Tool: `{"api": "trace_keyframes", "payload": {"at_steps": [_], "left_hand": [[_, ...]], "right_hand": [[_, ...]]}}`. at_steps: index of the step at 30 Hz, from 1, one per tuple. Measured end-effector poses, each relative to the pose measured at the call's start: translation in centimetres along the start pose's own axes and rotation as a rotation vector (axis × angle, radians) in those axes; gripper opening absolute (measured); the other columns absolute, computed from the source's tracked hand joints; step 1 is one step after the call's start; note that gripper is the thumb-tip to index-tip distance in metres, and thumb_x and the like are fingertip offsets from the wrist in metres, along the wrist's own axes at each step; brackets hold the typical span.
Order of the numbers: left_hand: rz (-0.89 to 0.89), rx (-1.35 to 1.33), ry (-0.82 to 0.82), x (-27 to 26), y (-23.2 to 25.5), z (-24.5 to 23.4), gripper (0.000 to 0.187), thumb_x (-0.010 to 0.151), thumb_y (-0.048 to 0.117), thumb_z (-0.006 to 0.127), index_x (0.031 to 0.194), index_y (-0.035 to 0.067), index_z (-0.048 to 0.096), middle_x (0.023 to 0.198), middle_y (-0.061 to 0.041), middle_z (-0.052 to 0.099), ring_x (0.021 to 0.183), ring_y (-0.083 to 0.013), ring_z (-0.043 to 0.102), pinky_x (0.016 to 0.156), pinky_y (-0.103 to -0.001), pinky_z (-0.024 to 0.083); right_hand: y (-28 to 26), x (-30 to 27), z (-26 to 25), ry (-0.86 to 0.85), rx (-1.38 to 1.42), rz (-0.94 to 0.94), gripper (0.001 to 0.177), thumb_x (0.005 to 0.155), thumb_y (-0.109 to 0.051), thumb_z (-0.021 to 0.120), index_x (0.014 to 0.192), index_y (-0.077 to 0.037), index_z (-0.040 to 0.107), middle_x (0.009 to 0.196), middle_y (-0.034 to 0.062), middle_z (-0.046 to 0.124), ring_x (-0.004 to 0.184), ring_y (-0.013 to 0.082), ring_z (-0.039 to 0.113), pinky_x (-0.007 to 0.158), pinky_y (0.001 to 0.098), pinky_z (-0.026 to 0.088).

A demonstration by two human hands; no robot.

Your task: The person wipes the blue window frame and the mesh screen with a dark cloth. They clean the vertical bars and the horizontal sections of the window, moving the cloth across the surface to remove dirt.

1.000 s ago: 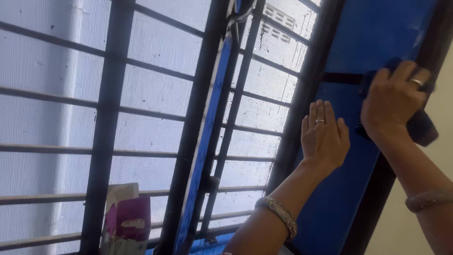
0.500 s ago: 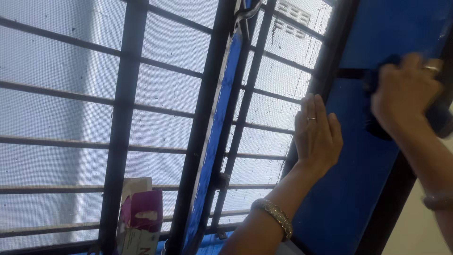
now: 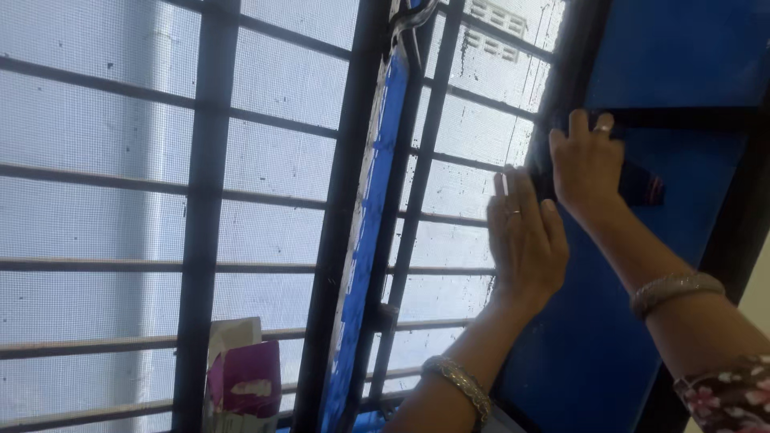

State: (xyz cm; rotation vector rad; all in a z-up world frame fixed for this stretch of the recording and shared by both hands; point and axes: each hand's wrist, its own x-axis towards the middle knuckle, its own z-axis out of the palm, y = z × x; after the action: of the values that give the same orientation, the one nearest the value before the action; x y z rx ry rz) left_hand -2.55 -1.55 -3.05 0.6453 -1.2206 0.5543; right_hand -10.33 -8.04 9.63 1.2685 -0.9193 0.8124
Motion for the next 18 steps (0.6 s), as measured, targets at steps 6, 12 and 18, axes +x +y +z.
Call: {"api": "trace_keyframes", "payload": {"at_steps": [6, 12, 18], "left_hand": [[-0.063, 0.100, 0.106, -0.3, -0.6, -0.5, 0.059, 0.111, 0.026, 0.033, 0.154, -0.014, 0.030, 0.162, -0.036, 0.035, 0.156, -0.0484, 0.029, 0.127, -0.054, 0.022], [-0.034, 0.035, 0.075, 1.1, 0.8, -0.7, 0.059, 0.112, 0.024, 0.031, 0.155, -0.015, 0.029, 0.163, -0.037, 0.032, 0.158, -0.0482, 0.024, 0.127, -0.056, 0.020], [-0.055, 0.016, 0.116, 0.1, -0.1, -0.3, 0.061, 0.112, 0.027, 0.030, 0.157, -0.014, 0.028, 0.164, -0.034, 0.032, 0.159, -0.0477, 0.024, 0.129, -0.055, 0.019]], "right_hand": [[-2.9, -7.7, -0.9, -0.159, 0.241, 0.023, 0.020, 0.094, -0.031, 0.068, 0.102, -0.013, 0.072, 0.116, 0.0142, 0.059, 0.114, 0.0410, 0.059, 0.066, 0.0444, 0.061], [0.2, -2.7, -0.8, -0.070, 0.148, -0.018, 0.019, 0.085, -0.024, 0.071, 0.102, -0.018, 0.075, 0.118, 0.0120, 0.060, 0.116, 0.0390, 0.058, 0.067, 0.0413, 0.060], [-0.7, -3.6, -0.4, -0.085, 0.186, 0.010, 0.028, 0.080, -0.020, 0.077, 0.108, -0.014, 0.075, 0.118, 0.0128, 0.060, 0.117, 0.0398, 0.058, 0.069, 0.0406, 0.060]]}}
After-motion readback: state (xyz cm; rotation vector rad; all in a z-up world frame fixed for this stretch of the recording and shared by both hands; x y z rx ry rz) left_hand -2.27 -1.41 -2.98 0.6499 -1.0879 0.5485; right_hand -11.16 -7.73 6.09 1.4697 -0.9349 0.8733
